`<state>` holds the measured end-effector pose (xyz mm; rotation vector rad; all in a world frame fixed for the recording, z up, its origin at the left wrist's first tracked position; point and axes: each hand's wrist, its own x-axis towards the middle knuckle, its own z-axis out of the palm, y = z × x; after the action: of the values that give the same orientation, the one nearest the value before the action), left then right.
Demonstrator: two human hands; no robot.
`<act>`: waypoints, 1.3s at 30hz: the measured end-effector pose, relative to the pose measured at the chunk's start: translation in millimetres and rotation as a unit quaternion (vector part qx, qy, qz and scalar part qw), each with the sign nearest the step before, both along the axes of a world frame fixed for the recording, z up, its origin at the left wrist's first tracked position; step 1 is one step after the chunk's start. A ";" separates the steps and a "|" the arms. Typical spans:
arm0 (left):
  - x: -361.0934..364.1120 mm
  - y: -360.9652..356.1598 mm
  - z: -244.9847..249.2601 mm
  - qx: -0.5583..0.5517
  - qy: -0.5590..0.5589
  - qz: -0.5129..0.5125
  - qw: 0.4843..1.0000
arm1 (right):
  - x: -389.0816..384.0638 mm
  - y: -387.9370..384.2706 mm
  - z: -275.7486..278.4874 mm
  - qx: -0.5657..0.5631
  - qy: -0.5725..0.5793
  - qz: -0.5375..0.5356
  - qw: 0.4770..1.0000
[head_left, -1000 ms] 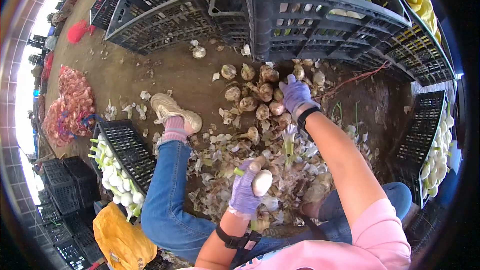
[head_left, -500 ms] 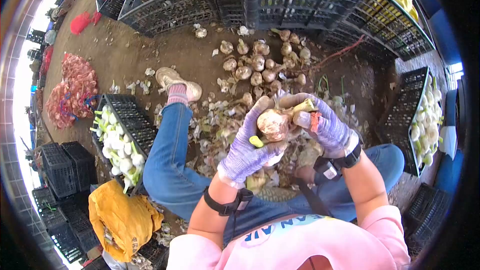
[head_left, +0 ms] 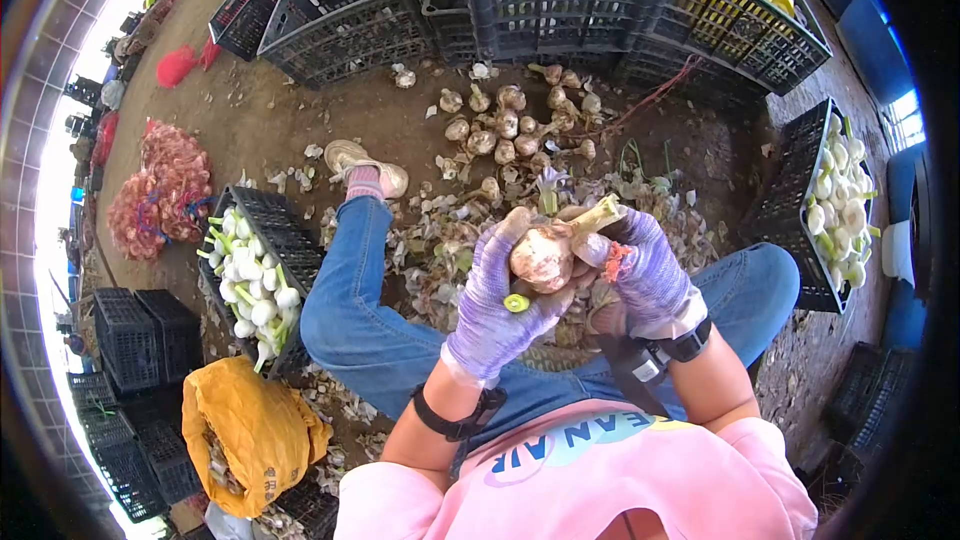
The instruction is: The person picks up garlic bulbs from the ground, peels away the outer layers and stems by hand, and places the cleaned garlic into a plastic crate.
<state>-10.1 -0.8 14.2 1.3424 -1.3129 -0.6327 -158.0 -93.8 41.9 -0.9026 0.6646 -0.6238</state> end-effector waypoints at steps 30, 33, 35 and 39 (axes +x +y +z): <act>29.4 -13.5 19.7 0.050 -0.053 -0.026 0.997 | -21.2 -23.6 -9.7 0.128 -0.170 -0.035 0.976; 35.1 -8.8 23.3 -0.004 -0.021 -0.068 0.997 | -26.3 -42.8 -19.8 0.046 -0.116 -0.108 0.986; 32.1 -3.7 23.6 -0.041 0.091 -0.106 0.989 | -23.2 -48.0 -21.1 0.017 -0.106 -0.116 0.987; 23.4 0.8 19.5 0.003 0.429 -0.045 0.902 | -14.3 -32.8 -17.0 -0.023 -0.005 0.010 1.000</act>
<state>13.3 0.0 33.7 0.8246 -0.6399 -1.1287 -172.2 -126.6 24.9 -0.9468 0.6329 -0.6267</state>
